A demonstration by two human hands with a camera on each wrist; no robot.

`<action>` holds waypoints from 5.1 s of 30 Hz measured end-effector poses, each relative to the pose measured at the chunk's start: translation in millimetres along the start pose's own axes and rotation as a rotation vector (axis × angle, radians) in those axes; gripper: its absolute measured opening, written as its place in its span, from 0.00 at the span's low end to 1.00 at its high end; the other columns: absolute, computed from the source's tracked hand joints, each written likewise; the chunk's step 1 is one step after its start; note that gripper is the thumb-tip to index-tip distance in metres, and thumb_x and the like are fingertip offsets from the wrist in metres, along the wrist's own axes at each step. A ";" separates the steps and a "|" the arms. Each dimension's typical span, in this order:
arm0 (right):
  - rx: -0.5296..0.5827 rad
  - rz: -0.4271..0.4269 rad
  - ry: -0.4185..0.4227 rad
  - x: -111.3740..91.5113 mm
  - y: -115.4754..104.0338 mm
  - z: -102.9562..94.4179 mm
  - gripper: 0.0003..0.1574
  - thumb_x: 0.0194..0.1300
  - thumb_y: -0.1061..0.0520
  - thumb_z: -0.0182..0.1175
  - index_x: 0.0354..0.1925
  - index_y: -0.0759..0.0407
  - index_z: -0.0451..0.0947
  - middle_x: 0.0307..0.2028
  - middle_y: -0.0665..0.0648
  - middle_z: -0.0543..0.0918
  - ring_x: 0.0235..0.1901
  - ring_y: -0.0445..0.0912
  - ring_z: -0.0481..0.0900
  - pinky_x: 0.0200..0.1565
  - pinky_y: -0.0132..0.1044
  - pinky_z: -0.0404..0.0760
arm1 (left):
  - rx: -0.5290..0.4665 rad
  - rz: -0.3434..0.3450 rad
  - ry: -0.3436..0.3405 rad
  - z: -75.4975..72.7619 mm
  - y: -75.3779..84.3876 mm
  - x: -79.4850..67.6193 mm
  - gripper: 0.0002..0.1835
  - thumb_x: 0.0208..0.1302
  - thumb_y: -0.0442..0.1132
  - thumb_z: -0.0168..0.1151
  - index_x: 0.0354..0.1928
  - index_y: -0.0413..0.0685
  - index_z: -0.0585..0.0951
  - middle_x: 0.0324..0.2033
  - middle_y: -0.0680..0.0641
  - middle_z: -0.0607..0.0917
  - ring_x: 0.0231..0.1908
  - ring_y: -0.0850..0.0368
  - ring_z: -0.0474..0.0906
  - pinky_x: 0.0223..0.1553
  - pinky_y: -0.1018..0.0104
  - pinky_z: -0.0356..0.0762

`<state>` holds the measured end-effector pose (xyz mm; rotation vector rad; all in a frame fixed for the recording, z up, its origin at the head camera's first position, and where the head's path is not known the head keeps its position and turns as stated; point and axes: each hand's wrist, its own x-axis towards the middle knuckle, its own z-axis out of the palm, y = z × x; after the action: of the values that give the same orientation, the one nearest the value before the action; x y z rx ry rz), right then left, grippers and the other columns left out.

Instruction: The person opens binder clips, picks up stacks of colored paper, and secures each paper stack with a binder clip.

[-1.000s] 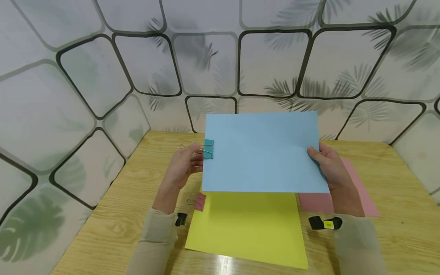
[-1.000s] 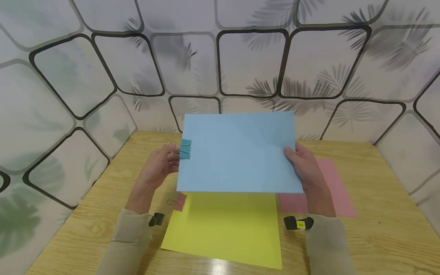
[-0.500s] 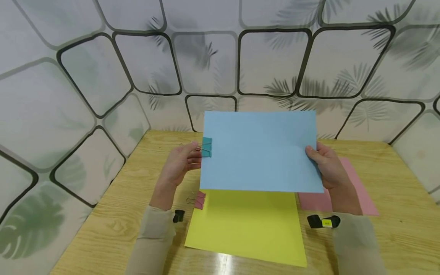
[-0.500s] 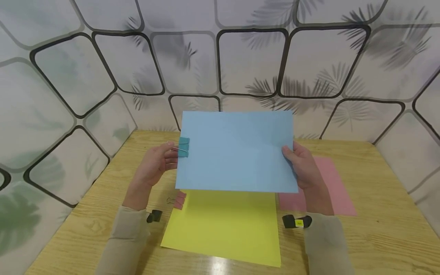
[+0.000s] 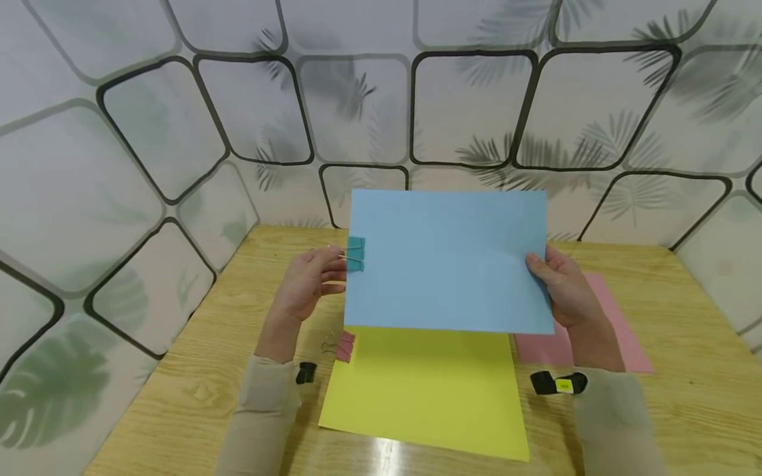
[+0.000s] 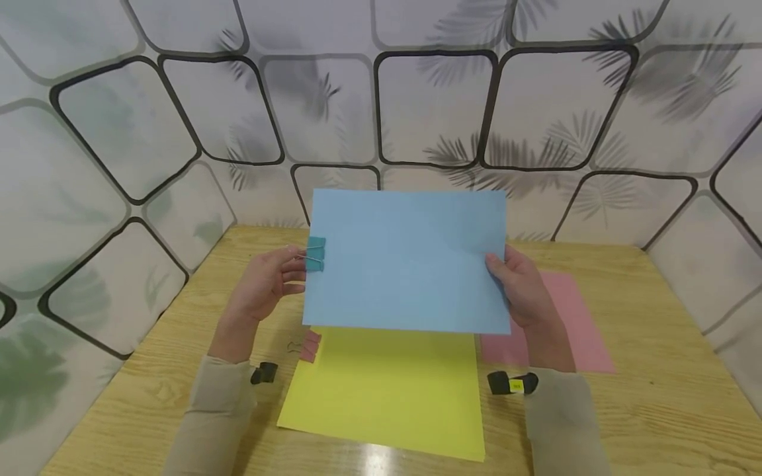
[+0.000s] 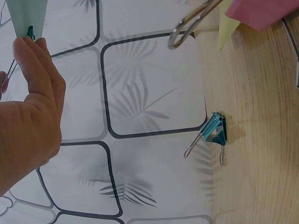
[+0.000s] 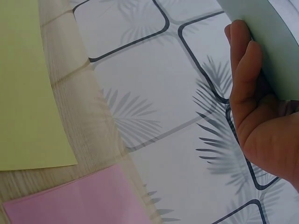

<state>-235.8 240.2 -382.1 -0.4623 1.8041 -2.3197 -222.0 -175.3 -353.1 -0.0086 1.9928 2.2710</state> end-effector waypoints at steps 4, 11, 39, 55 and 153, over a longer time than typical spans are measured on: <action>-0.005 -0.005 -0.006 0.2 -1.3 0.6 0.18 0.79 0.55 0.47 0.63 0.50 0.67 0.45 0.47 0.85 0.39 0.41 0.87 0.38 0.36 0.87 | -0.003 0.013 0.000 -0.5 0.8 -0.1 0.17 0.74 0.46 0.54 0.50 0.36 0.76 0.35 0.50 0.81 0.30 0.61 0.80 0.33 0.70 0.84; -0.019 -0.013 -0.085 -2.9 -3.9 -2.5 0.23 0.80 0.58 0.44 0.70 0.53 0.61 0.52 0.46 0.83 0.44 0.42 0.86 0.42 0.35 0.86 | -0.011 0.015 -0.006 -1.9 -1.1 1.2 0.16 0.74 0.45 0.55 0.49 0.38 0.76 0.34 0.50 0.81 0.30 0.61 0.79 0.32 0.70 0.83; -0.479 0.066 0.105 -2.5 -6.2 0.9 0.33 0.77 0.58 0.52 0.66 0.81 0.57 0.35 0.38 0.85 0.39 0.34 0.83 0.39 0.32 0.84 | 0.080 0.010 0.005 -12.8 -1.8 6.7 0.24 0.76 0.46 0.53 0.60 0.31 0.71 0.38 0.49 0.81 0.34 0.60 0.81 0.37 0.70 0.84; -0.631 0.143 0.198 4.3 -10.3 2.2 0.34 0.78 0.53 0.49 0.70 0.75 0.57 0.47 0.63 0.79 0.42 0.33 0.78 0.42 0.31 0.83 | 0.115 -0.026 -0.035 -13.0 -2.9 34.6 0.26 0.76 0.48 0.53 0.62 0.33 0.72 0.43 0.46 0.79 0.36 0.59 0.80 0.40 0.68 0.85; -0.587 0.494 0.132 72.1 54.3 -14.2 0.27 0.78 0.59 0.47 0.64 0.80 0.63 0.63 0.77 0.68 0.57 0.61 0.76 0.49 0.45 0.83 | 0.432 -0.279 0.057 -10.0 -38.6 105.3 0.33 0.74 0.53 0.53 0.67 0.30 0.66 0.48 0.36 0.81 0.32 0.56 0.81 0.41 0.63 0.85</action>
<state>-311.3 216.5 -427.5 0.0808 2.3274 -1.5136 -323.7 -171.2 -401.3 -0.2942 2.3011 1.6615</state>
